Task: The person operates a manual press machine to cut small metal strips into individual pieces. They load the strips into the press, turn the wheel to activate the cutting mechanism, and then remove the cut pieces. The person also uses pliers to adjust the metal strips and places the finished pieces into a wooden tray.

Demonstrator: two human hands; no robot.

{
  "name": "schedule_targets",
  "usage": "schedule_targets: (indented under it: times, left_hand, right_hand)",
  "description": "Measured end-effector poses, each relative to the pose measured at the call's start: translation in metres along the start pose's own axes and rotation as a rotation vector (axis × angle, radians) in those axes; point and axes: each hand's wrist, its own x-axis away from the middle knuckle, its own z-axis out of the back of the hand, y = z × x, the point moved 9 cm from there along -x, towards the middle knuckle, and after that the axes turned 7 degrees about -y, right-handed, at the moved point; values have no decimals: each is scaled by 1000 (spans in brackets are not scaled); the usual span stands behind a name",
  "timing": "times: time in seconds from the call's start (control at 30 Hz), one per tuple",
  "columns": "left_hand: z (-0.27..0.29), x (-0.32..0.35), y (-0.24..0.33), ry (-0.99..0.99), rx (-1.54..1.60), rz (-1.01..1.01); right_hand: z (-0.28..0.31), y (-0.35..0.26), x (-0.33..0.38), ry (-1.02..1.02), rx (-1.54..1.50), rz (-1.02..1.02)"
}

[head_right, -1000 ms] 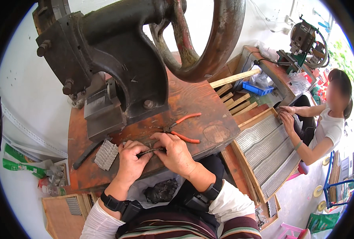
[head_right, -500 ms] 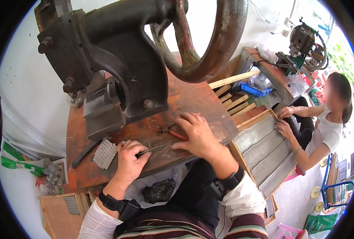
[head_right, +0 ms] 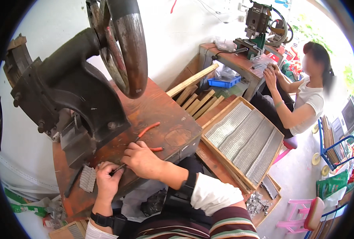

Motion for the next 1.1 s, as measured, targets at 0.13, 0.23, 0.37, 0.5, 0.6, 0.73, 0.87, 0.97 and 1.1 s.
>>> schedule_targets:
  times: [0.13, 0.23, 0.37, 0.5, 0.6, 0.73, 0.87, 0.97, 1.1]
  left_hand:
    - [0, -4, 6, 70, 44, 30]
    - [6, -2, 11, 88, -6, -20]
    - [8, 0, 15, 83, -6, -50]
    - [5, -1, 13, 40, 21, -52]
    - [4, 0, 12, 32, 12, -61]
    - [-7, -7, 4, 9, -42, -71]
    - [5, 1, 3, 92, -98, -81]
    - [1, -4, 1, 71, -31, -80]
    - [7, -4, 19, 106, -119, -175]
  right_hand:
    - [4, 2, 4, 83, 58, -20]
    - [4, -4, 3, 98, 57, -17]
    - [-2, -3, 3, 114, 8, -8]
    - [-3, -4, 5, 112, -13, -18]
    - [1, -5, 5, 120, -20, 6]
    - [-6, 3, 9, 121, 95, -13]
    - [-1, -8, 3, 152, -14, 15]
    - [0, -5, 4, 130, -18, -10]
    - [-3, 1, 4, 82, -27, -42]
